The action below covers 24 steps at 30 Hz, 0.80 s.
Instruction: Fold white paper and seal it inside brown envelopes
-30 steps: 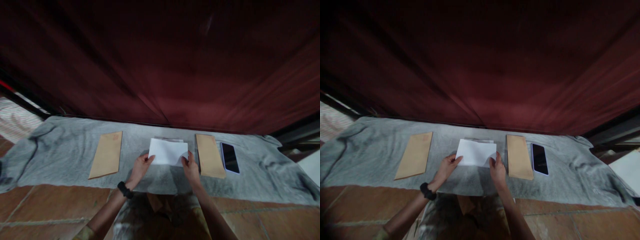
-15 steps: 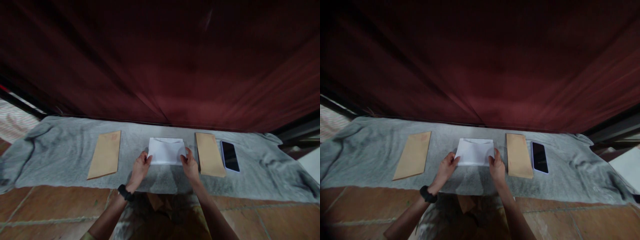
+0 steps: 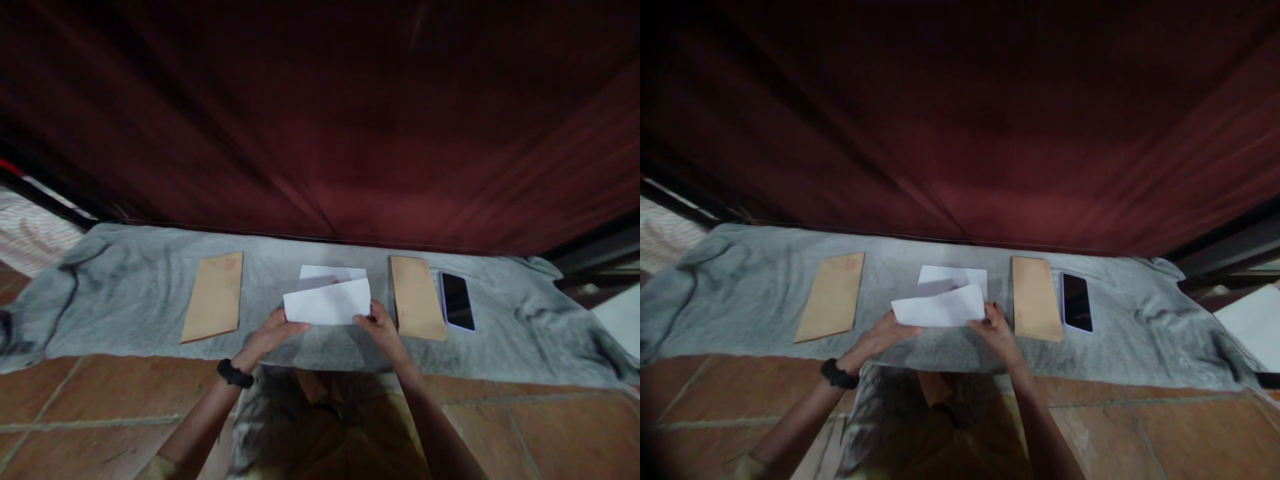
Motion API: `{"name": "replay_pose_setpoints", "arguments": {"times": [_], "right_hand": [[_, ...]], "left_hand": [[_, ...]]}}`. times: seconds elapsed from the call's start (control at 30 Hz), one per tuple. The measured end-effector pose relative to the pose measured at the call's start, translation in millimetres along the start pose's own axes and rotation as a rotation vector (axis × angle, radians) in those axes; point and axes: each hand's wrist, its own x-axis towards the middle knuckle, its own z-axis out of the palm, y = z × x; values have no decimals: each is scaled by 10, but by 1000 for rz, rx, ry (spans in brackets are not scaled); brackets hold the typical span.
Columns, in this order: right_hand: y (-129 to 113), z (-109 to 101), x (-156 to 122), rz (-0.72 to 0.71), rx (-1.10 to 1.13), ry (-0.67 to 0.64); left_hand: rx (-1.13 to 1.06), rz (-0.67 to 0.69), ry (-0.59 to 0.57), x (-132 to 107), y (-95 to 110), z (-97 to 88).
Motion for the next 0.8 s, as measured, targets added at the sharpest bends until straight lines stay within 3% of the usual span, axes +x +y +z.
{"name": "replay_pose_setpoints", "arguments": {"times": [0.17,0.23,0.33,0.43,0.57,0.8], "right_hand": [[19,-211,-118,-96,19,-345],[33,-243,-159,-115,12,-353],[42,-224,-178,-102,24,-251],[26,-161,-162,-53,0,-88],[6,-64,-131,-6,-92,50],[19,101,-47,57,-555,219]], "left_hand": [[280,199,-205,-51,-110,-115],[378,241,-232,-67,-150,-146],[458,274,-268,-63,-144,-173],[446,249,-144,-36,-118,-144],[295,78,92,17,-159,-26],[285,-45,332,202,-126,115]]}}
